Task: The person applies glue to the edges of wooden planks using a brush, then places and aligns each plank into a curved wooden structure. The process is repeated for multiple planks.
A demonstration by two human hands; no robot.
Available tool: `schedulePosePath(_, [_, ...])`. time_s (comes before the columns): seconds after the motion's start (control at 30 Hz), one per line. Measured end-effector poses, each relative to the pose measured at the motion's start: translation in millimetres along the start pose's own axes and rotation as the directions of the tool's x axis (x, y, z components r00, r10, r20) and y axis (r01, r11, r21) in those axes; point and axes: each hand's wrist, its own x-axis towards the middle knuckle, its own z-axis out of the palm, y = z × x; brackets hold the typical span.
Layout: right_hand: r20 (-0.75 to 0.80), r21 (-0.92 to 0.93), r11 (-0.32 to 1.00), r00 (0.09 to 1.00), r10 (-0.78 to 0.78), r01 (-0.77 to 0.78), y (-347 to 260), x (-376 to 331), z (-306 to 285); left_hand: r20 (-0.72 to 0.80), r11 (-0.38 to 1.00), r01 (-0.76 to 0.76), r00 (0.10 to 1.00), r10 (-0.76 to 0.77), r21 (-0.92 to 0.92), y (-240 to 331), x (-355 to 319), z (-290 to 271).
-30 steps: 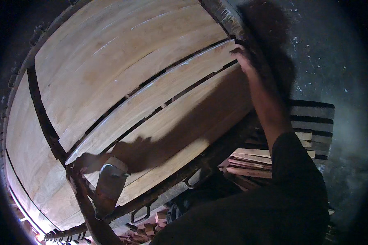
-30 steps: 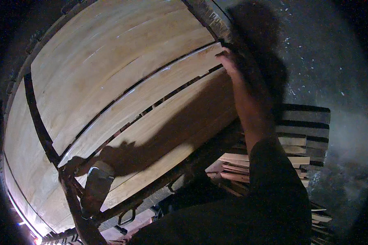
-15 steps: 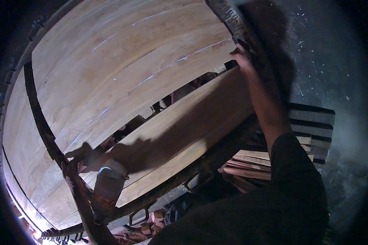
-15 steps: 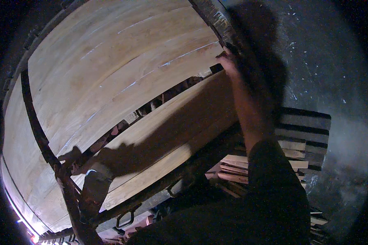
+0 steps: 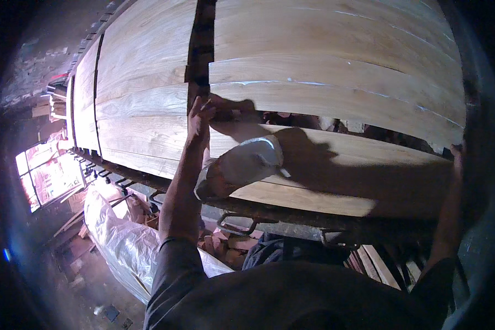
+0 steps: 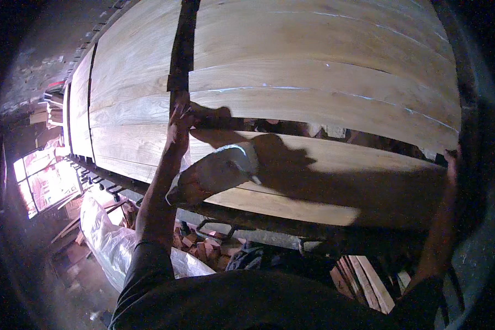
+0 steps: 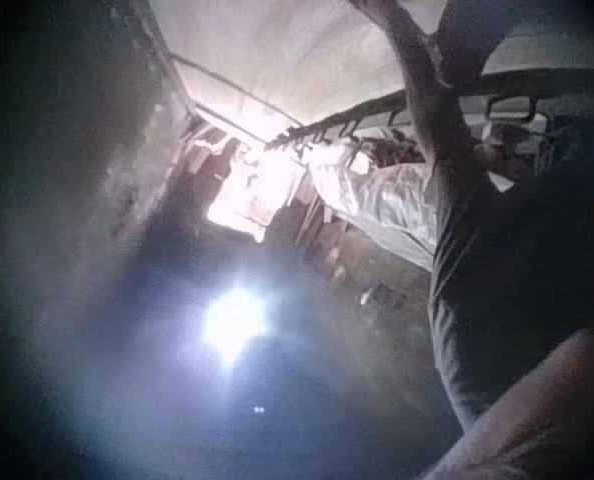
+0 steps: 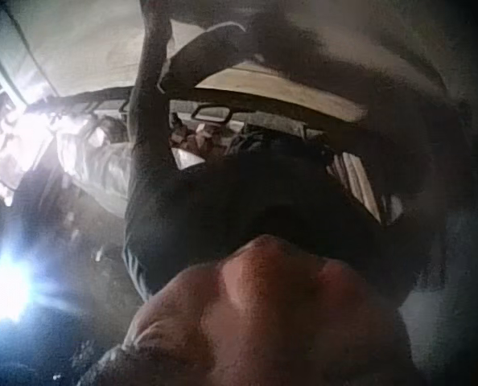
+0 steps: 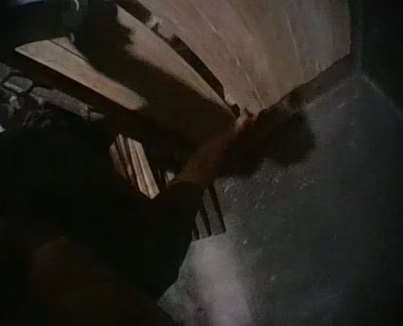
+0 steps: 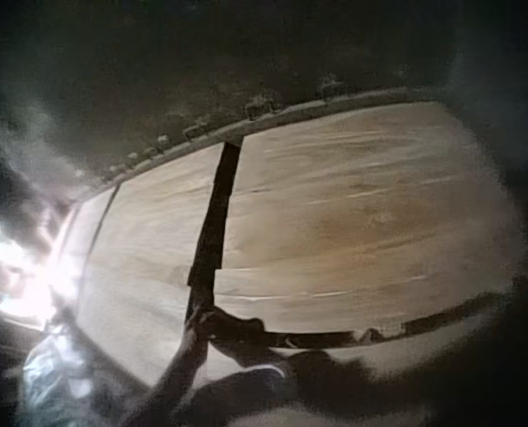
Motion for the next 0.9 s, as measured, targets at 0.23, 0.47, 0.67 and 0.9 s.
schedulePosePath(0.23, [0.045, 0.029, 0.998, 0.998, 0.049, -0.051, -5.6, -8.1, 38.3, -0.086, 0.993, 0.113, 0.990, -0.110, 0.034, 7.4, 0.0, -13.3])
schedulePosePath(0.47, [0.000, -0.130, 0.988, 0.996, -0.089, 0.088, 36.0, 15.7, 3.6, 0.022, 0.999, 0.023, 1.000, -0.022, -0.036, -3.1, 3.2, -12.2])
schedulePosePath(0.67, [-0.020, -0.062, 0.997, 0.999, -0.041, 0.040, 37.1, 4.4, -6.3, 0.022, 0.995, 0.073, 0.997, -0.071, -0.065, 19.6, 30.7, 2.4])
schedulePosePath(0.9, [0.080, -0.231, 0.942, 0.969, -0.233, 0.246, 42.6, 24.8, -18.0, 0.006, 0.974, 0.099, 0.995, -0.100, -0.206, -5.7, 50.5, -10.5])
